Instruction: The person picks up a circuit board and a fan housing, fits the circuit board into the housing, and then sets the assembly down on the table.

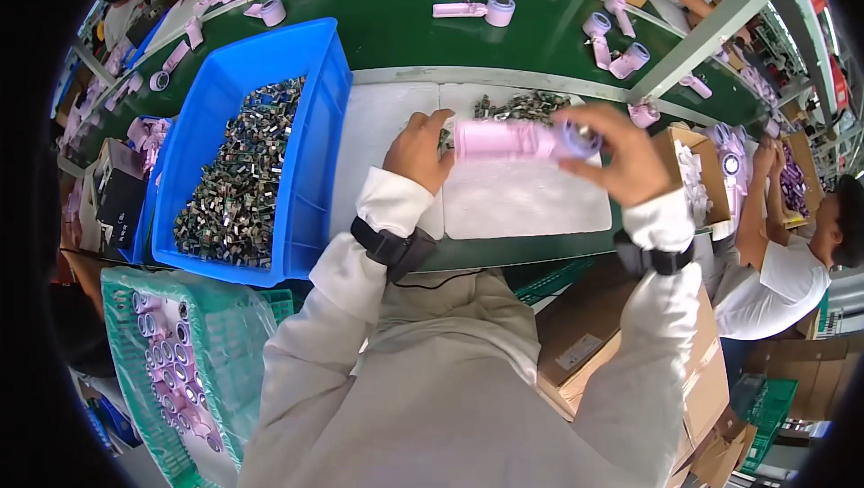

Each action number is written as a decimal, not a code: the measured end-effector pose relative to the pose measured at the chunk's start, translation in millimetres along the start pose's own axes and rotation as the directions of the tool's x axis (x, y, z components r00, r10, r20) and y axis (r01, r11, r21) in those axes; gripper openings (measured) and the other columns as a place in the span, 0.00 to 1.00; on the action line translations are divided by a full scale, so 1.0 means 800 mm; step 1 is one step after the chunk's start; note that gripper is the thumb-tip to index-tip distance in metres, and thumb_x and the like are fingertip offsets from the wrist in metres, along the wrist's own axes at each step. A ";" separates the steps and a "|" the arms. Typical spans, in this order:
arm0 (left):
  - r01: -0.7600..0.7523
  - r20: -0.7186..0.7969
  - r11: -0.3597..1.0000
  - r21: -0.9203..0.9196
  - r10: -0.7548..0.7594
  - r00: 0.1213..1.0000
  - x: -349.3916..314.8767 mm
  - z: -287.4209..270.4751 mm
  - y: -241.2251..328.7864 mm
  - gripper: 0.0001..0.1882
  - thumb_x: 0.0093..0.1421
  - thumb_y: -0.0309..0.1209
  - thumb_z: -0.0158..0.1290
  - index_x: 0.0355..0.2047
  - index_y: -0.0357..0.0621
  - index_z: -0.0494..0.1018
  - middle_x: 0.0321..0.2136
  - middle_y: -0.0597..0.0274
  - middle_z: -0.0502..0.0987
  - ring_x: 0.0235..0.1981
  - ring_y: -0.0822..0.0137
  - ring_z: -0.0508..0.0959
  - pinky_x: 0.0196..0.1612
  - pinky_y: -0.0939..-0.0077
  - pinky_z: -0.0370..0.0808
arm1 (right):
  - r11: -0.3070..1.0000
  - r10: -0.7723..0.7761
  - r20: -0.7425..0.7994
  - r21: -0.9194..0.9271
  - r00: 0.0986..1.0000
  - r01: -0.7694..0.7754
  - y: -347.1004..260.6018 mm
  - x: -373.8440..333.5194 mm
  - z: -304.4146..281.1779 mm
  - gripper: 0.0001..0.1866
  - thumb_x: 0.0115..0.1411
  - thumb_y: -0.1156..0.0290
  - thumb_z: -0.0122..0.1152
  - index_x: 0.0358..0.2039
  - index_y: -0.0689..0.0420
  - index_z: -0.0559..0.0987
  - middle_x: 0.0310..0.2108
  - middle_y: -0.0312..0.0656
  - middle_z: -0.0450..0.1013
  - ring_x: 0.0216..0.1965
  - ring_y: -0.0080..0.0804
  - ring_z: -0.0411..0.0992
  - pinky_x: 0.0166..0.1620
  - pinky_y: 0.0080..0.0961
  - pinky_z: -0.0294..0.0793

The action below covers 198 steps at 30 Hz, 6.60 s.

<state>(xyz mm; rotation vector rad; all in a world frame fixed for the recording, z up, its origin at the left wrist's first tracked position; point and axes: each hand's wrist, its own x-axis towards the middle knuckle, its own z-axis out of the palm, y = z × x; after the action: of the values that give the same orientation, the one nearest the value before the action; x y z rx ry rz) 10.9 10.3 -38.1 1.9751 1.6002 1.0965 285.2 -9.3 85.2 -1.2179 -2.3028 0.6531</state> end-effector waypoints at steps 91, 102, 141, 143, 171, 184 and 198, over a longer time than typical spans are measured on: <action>0.337 0.436 0.518 -0.786 0.077 0.897 -0.102 -0.019 0.011 0.12 0.64 0.18 0.54 0.48 0.32 0.77 0.43 0.52 0.80 0.43 0.63 0.81 0.49 0.68 0.82 | 0.818 0.244 -0.204 0.568 0.948 -0.088 -0.009 -0.061 0.172 0.07 0.56 0.76 0.70 0.36 0.61 0.85 0.14 0.25 0.54 0.19 0.13 0.51 0.23 0.18 0.52; 0.295 0.413 0.590 -0.752 0.072 0.908 -0.107 -0.016 0.010 0.11 0.63 0.17 0.55 0.46 0.32 0.78 0.40 0.53 0.79 0.42 0.64 0.81 0.47 0.69 0.83 | 0.847 0.239 -0.219 0.523 0.946 -0.093 -0.008 -0.061 0.179 0.08 0.56 0.76 0.71 0.37 0.62 0.84 0.15 0.25 0.54 0.20 0.13 0.50 0.24 0.17 0.53; 0.318 0.424 0.573 -0.756 0.057 0.904 -0.103 -0.012 0.017 0.11 0.65 0.19 0.55 0.47 0.30 0.77 0.43 0.52 0.80 0.44 0.65 0.81 0.48 0.67 0.83 | 0.792 0.264 -0.141 0.596 0.954 -0.132 -0.006 -0.060 0.172 0.06 0.59 0.75 0.68 0.37 0.61 0.84 0.15 0.23 0.50 0.20 0.12 0.50 0.26 0.17 0.54; 0.338 0.415 0.545 -0.767 0.020 0.910 -0.103 -0.013 0.019 0.11 0.65 0.20 0.55 0.47 0.30 0.77 0.44 0.52 0.80 0.44 0.65 0.81 0.49 0.67 0.83 | 0.795 0.290 -0.177 0.592 0.940 -0.134 -0.011 -0.061 0.172 0.06 0.58 0.76 0.68 0.37 0.60 0.84 0.16 0.24 0.52 0.21 0.13 0.52 0.26 0.17 0.55; 0.044 0.142 0.679 -0.733 0.089 0.986 -0.121 0.005 0.033 0.12 0.64 0.19 0.55 0.48 0.35 0.78 0.43 0.54 0.80 0.43 0.68 0.81 0.45 0.78 0.79 | 0.966 -0.080 -0.312 0.209 0.947 0.150 -0.006 -0.062 0.159 0.07 0.49 0.77 0.67 0.31 0.61 0.80 0.28 0.39 0.70 0.25 0.29 0.70 0.29 0.23 0.70; -0.086 0.074 0.873 -0.480 0.138 0.988 -0.128 0.003 0.042 0.13 0.62 0.20 0.56 0.48 0.39 0.80 0.40 0.53 0.81 0.37 0.65 0.82 0.40 0.75 0.78 | 0.972 -0.229 -0.335 -0.030 0.914 0.232 -0.008 -0.064 0.152 0.07 0.49 0.78 0.67 0.31 0.60 0.81 0.28 0.41 0.71 0.24 0.33 0.74 0.29 0.27 0.74; -0.301 -0.213 0.949 -0.098 0.275 0.937 -0.156 0.022 0.067 0.18 0.61 0.15 0.54 0.52 0.35 0.76 0.44 0.49 0.77 0.40 0.59 0.82 0.41 0.73 0.78 | 0.937 0.111 -0.498 0.341 0.860 0.076 -0.041 -0.070 0.189 0.05 0.51 0.81 0.67 0.31 0.64 0.80 0.23 0.38 0.66 0.20 0.24 0.63 0.24 0.21 0.64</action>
<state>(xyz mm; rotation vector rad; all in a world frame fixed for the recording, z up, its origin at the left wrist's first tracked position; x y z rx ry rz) 52.2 -118.9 -53.3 2.1148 1.3133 1.5108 204.3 -103.0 -23.1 -1.0804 -1.6508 0.6213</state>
